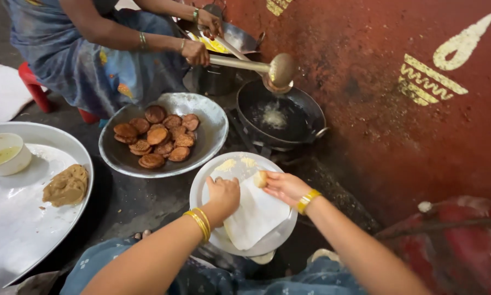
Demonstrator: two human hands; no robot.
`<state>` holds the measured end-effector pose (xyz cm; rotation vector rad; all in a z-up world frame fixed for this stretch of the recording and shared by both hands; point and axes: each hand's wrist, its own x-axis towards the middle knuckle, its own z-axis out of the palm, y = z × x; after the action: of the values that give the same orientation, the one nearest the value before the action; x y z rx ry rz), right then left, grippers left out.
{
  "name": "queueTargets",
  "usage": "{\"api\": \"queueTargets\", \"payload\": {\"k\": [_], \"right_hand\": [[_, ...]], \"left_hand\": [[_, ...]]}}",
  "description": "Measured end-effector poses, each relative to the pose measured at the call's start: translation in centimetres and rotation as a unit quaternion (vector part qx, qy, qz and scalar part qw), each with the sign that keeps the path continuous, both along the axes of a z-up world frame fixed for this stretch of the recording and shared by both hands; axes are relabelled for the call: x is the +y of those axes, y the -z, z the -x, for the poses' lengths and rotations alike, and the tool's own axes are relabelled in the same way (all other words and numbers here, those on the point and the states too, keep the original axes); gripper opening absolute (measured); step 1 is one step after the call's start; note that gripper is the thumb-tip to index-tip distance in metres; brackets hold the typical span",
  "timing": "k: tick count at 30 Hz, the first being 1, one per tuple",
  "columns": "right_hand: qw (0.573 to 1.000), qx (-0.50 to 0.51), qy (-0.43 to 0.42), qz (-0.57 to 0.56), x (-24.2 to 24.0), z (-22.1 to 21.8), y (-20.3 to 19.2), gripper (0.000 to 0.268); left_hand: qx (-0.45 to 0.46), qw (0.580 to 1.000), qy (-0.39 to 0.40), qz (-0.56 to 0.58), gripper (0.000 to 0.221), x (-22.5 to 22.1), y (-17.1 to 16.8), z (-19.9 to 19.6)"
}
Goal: Flattening dough balls on a paper and then frying them in oil.
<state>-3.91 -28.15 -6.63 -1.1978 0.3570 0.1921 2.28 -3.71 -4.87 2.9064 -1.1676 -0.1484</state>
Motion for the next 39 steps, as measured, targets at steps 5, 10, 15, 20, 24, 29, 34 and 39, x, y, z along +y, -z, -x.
{"api": "queueTargets", "payload": {"k": [5, 10, 15, 20, 24, 29, 34, 39], "right_hand": [[0.999, 0.043, -0.015, -0.03, 1.2, 7.5, -3.7, 0.038], [0.997, 0.05, -0.006, -0.051, 2.1, 9.7, -3.9, 0.039], [0.997, 0.058, 0.008, -0.049, 2.1, 9.6, -2.1, 0.041], [0.998, 0.02, -0.035, 0.054, -0.5, 7.6, 4.9, 0.043], [0.981, 0.007, -0.032, 0.19, 0.5, 5.7, 5.1, 0.04], [0.829, -0.064, -0.04, 0.554, 7.1, 6.8, -1.9, 0.041], [0.712, -0.242, -0.07, 0.655, 7.5, 7.5, 1.9, 0.04], [0.648, -0.218, -0.128, 0.718, 10.5, 9.5, -1.0, 0.067]], "left_hand": [[0.002, 0.999, -0.013, 0.035, 0.03, -1.6, 2.3, -1.3], [0.061, 0.997, -0.033, 0.029, 0.03, -1.8, 2.0, -1.4], [-0.085, 0.993, -0.002, 0.078, 0.024, -1.7, 2.2, -2.7], [-0.2, 0.978, 0.036, 0.048, 0.025, -1.2, -1.8, 0.1], [-0.125, 0.988, 0.093, -0.008, 0.018, -1.7, -1.4, 2.2], [-0.031, 0.993, 0.096, -0.066, 0.055, -0.6, -1.9, 3.7], [-0.03, 0.99, 0.086, -0.107, 0.074, 0.3, -1.7, 3.3], [-0.004, 0.993, 0.079, -0.088, 0.083, 1.1, -1.8, 3.0]]}}
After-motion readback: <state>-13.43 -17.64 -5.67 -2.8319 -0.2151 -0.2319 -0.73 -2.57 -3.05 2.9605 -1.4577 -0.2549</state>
